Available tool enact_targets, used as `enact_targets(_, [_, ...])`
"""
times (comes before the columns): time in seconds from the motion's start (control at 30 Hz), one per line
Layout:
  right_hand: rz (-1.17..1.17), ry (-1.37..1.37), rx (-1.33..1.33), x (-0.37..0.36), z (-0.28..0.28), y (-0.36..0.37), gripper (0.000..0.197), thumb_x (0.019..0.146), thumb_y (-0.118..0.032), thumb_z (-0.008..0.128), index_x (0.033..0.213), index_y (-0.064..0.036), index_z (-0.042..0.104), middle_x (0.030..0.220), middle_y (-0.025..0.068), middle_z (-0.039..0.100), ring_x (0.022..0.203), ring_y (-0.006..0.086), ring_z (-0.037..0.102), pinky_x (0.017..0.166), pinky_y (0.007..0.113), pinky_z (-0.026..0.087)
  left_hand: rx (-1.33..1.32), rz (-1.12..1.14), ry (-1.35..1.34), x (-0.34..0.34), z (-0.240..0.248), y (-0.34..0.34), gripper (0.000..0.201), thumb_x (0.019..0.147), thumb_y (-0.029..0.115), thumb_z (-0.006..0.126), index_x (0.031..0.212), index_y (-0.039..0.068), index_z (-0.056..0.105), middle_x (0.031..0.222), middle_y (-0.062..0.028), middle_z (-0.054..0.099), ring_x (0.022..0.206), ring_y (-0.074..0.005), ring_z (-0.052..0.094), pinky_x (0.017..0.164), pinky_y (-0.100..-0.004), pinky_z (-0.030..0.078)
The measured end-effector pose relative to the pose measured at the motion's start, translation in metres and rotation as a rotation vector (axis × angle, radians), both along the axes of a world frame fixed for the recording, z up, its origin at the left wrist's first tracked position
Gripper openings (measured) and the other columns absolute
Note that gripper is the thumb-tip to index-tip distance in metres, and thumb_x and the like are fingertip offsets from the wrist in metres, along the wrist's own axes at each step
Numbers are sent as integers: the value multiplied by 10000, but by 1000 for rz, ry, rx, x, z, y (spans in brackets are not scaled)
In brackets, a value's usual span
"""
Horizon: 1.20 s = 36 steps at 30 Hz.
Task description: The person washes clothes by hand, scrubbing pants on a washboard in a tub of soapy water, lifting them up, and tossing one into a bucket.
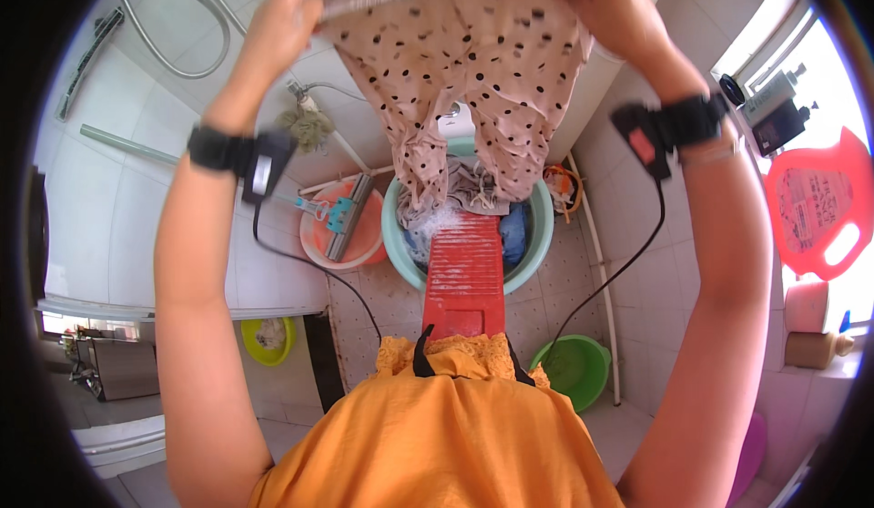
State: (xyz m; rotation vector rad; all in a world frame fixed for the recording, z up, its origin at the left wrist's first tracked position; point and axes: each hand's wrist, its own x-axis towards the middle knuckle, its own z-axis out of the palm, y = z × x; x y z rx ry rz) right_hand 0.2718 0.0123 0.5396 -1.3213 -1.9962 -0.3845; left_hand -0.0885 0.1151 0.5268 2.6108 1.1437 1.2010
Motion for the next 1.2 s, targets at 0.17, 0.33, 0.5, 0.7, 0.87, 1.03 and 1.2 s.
enact_targets(0.17, [286,28,-212,-37,-147,-87,214,650,63,576,835,-44,577,765,139,571,745,367,577,651,415,498,-439,4,230,-25,-134,-109,235,826,54,527,1043,20,610,996,-195,631,941,-370,622,812,-421,495])
enact_targets(0.33, [195,178,-696,-60,-313,-163,146,676,30,568,797,-53,555,734,155,573,729,380,577,616,457,465,-724,-159,411,-43,-299,-174,169,789,71,553,946,38,608,969,-183,603,933,-384,596,796,-462,483])
enact_targets(0.5, [138,254,-1031,-79,-393,-226,123,699,27,566,795,-50,570,766,156,588,787,372,582,692,463,468,-1140,-329,517,-59,-393,-220,231,835,149,558,1044,73,621,1036,-183,613,967,-380,600,836,-451,486])
enact_targets(0.7, [286,573,-1398,-71,-394,-227,289,741,-66,704,1024,-36,650,1002,149,665,935,337,627,816,396,501,-1250,-546,420,-67,-424,-231,319,905,348,604,1033,60,650,980,-150,665,895,-319,649,809,-396,515])
enact_targets(0.87, [-232,542,-1230,-57,-424,-178,208,774,12,667,978,-1,628,972,143,661,872,283,659,791,351,516,-1433,-50,138,-39,-454,-192,244,911,295,607,1012,78,650,901,-139,677,782,-275,654,696,-352,514])
enact_targets(1.03, [-185,311,-909,-71,-462,-115,172,766,-51,692,908,1,609,971,141,615,883,336,601,755,404,487,-1217,117,-2,-12,-493,-164,222,874,238,662,978,43,639,796,-88,665,691,-183,628,647,-320,505])
enact_targets(1.2, [-220,310,-1222,-86,-484,-98,201,765,-119,728,859,-4,593,897,121,583,806,337,583,716,408,479,-1388,-104,404,13,-470,-166,244,857,259,677,951,41,618,735,-112,639,659,-238,635,605,-357,499])
